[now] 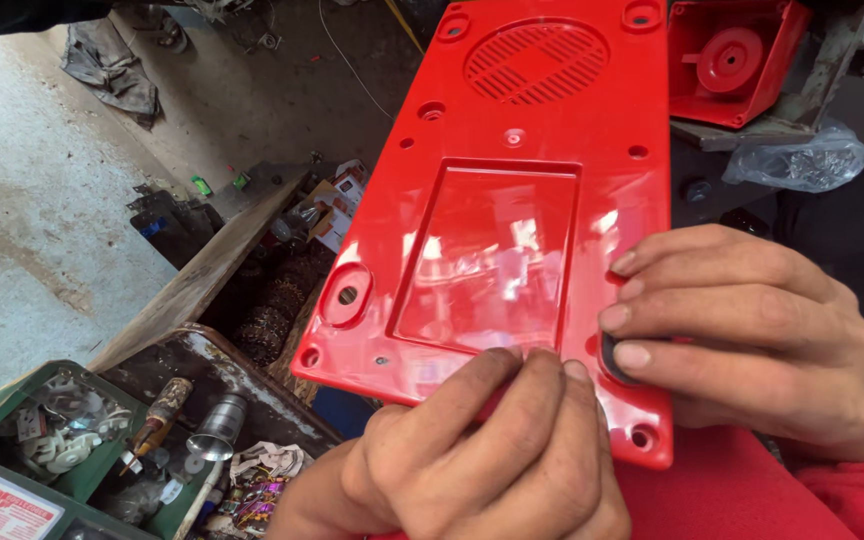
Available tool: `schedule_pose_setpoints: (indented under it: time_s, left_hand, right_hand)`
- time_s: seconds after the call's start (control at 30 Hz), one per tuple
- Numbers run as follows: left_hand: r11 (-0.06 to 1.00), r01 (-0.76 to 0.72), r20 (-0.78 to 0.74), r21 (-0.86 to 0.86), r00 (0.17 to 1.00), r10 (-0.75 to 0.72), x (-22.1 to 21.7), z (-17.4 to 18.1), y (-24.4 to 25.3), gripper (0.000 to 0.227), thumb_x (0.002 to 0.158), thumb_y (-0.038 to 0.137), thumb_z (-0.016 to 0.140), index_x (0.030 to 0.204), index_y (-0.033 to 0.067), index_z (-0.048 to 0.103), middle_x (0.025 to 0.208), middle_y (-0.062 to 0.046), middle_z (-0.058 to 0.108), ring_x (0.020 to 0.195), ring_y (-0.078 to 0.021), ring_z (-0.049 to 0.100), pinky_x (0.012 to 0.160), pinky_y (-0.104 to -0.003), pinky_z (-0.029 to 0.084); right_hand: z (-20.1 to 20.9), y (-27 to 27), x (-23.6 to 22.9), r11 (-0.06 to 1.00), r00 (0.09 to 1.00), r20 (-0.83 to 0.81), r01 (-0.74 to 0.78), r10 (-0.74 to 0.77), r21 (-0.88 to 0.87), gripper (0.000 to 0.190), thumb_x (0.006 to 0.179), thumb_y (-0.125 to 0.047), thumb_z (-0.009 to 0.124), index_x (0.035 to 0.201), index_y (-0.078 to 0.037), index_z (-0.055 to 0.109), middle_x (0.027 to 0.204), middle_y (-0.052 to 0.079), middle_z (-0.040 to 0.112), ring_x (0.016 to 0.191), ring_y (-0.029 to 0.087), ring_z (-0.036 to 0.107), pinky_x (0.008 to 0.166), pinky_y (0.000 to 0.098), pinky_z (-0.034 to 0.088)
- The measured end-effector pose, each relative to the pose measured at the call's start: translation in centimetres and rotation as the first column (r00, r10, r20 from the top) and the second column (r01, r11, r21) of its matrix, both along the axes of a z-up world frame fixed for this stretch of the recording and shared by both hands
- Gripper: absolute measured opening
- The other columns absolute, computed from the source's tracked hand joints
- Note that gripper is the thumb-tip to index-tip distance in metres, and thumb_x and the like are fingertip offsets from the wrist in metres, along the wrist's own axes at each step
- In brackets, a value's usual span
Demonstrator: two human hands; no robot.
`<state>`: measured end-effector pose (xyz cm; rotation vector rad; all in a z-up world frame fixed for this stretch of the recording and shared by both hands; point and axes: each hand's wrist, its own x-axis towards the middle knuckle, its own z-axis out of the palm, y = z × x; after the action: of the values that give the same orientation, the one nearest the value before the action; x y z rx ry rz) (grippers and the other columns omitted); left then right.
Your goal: The person attaches small black rubber feet to the underside of a red plastic casing. They press each foot into place, rotate the casing to access different sides, and verify the fit of the attached feet.
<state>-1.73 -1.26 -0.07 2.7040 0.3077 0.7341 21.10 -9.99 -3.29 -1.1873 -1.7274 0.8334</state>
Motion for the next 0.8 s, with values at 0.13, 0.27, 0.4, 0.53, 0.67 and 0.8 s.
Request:
schedule_pose_setpoints:
  time_s: [0.13,0.27,0.4,0.53,0.67,0.8]
  left_hand:
    - [0.992,0.000,-0.042,-0.123,0.999,-0.005,-0.2,0.9,0.6,0.009,0.096,0.001,0.064,0.096,0.0060,0.057,0.099,-0.010,0.067,0.092,-0.0203,0.072,0.078,-0.030,0.060]
    - [0.966,-0.023,-0.031,-0.259,0.999,0.015,-0.2,1.3,0.9,0.010,0.094,-0.003,0.067,0.098,0.0015,0.060,0.099,-0.011,0.068,0.089,-0.0204,0.072,0.074,-0.028,0.059]
    - [0.970,0.000,-0.042,-0.242,0.999,-0.011,-0.7,1.6,1.3,0.011,0.096,-0.002,0.069,0.100,0.0043,0.061,0.101,-0.008,0.068,0.089,-0.0181,0.071,0.072,-0.026,0.058]
    - [0.996,0.007,-0.055,-0.086,0.998,-0.012,-1.5,1.7,1.3,0.010,0.100,0.001,0.062,0.107,0.0078,0.064,0.108,-0.005,0.068,0.097,-0.0143,0.069,0.081,-0.025,0.060]
    - [0.992,-0.014,-0.012,0.126,1.000,0.015,-2.1,0.6,0.2,0.015,0.101,0.006,0.052,0.107,0.0054,0.065,0.109,-0.002,0.068,0.103,-0.0106,0.068,0.087,-0.023,0.060]
    - [0.998,-0.007,0.017,0.058,1.000,0.006,-3.1,0.4,-0.2,0.018,0.104,0.010,0.050,0.107,0.0046,0.067,0.107,0.000,0.069,0.100,-0.0086,0.067,0.086,-0.022,0.060]
  right_hand:
    - [0.5,0.6,-1.0,0.997,0.997,0.058,0.042,-0.046,0.059,0.011,0.092,-0.016,0.071,0.096,-0.006,0.069,0.092,0.008,0.071,0.089,0.025,0.070,0.081,0.0418,0.065]
    - [-1.7,0.2,-3.1,0.958,0.984,0.065,0.145,-0.166,0.248,0.011,0.094,-0.013,0.070,0.095,-0.002,0.070,0.089,0.010,0.070,0.078,0.025,0.069,0.072,0.0367,0.063]
    - [-2.1,0.1,-1.1,0.989,0.993,-0.097,-0.056,0.070,0.138,0.007,0.094,-0.015,0.069,0.092,-0.008,0.072,0.087,0.007,0.072,0.079,0.021,0.069,0.075,0.0361,0.062]
    - [-1.0,1.3,-0.2,0.990,0.997,-0.048,-0.062,0.069,0.129,0.011,0.093,-0.019,0.072,0.096,-0.010,0.068,0.098,0.006,0.071,0.088,0.021,0.069,0.083,0.0408,0.061]
    - [0.5,2.2,0.1,0.999,0.999,-0.015,-0.036,0.036,0.000,0.020,0.090,-0.023,0.076,0.100,-0.010,0.065,0.108,0.007,0.067,0.097,0.025,0.068,0.092,0.0478,0.061]
    - [-0.5,2.4,1.2,0.976,0.991,0.021,-0.137,0.135,0.167,0.018,0.090,-0.023,0.077,0.100,-0.011,0.070,0.109,0.006,0.069,0.098,0.023,0.069,0.088,0.0436,0.062]
